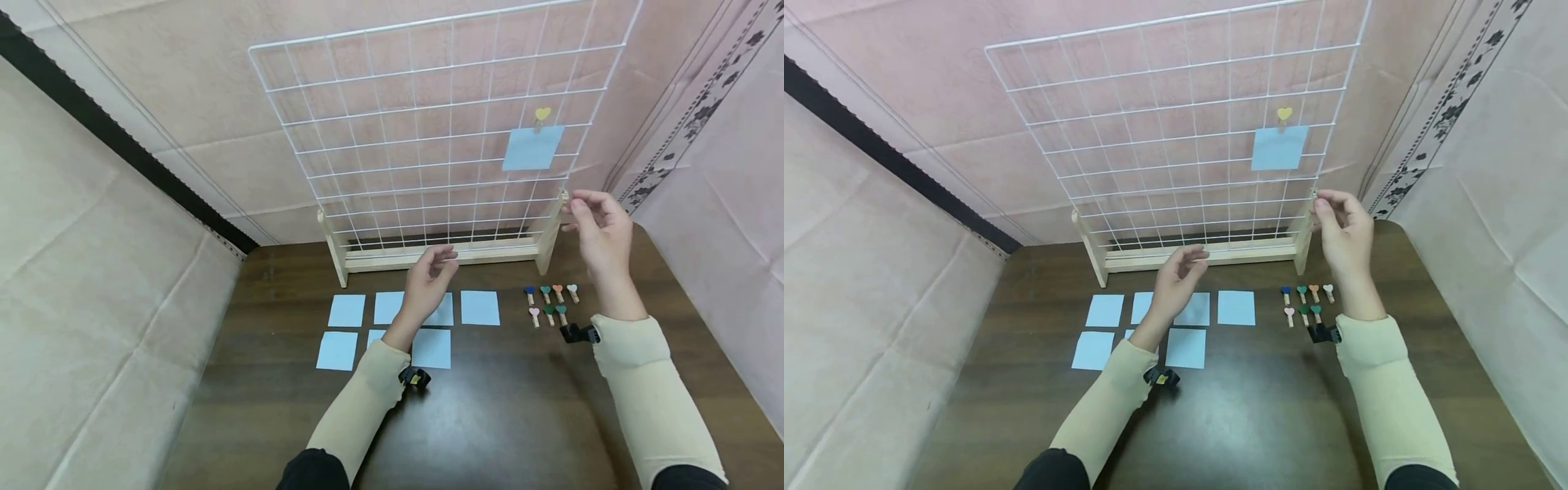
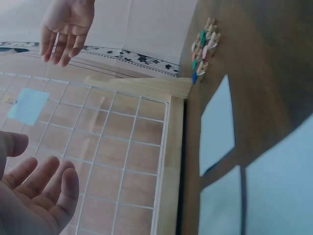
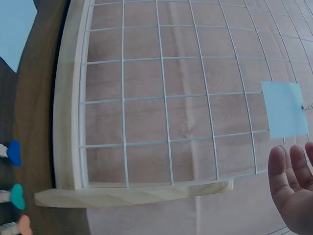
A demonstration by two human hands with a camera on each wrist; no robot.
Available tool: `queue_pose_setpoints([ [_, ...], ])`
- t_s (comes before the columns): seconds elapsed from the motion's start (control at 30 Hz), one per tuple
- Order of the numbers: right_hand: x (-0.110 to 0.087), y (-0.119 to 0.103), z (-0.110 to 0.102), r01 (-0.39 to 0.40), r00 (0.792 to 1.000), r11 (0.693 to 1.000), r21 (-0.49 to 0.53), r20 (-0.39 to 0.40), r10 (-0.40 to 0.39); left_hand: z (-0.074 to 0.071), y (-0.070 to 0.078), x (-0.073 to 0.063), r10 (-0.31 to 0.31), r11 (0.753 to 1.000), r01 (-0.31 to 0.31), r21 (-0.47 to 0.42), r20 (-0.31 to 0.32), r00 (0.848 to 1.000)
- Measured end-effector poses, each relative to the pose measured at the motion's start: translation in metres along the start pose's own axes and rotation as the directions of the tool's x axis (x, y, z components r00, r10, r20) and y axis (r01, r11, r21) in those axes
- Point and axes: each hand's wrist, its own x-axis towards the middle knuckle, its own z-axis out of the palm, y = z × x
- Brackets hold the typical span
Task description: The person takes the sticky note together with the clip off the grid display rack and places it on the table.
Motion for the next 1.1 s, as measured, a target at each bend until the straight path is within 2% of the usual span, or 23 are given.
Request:
queue_pose_setpoints([
  [0.23,0.017,-0.008,0.010,0.033,0.999,0.999,-0.013,0.024,-0.033,0.004,0.011,0.021,0.026,1.000,-0.026,0.013,0.026,0.999],
  [0.47,0.029,-0.016,0.017,0.031,0.999,0.999,0.024,0.038,-0.032,0.012,0.025,0.042,0.047,0.998,-0.045,-0.034,0.046,0.998],
  [0.7,0.036,-0.023,0.023,-0.054,0.995,0.995,0.086,0.084,0.046,0.018,0.037,0.053,0.047,0.999,-0.046,-0.021,0.056,0.997],
  [1.1,0.065,-0.044,0.039,-0.020,0.995,0.998,0.051,0.102,0.014,0.030,0.046,0.068,0.041,0.999,-0.040,-0.021,0.082,0.996],
])
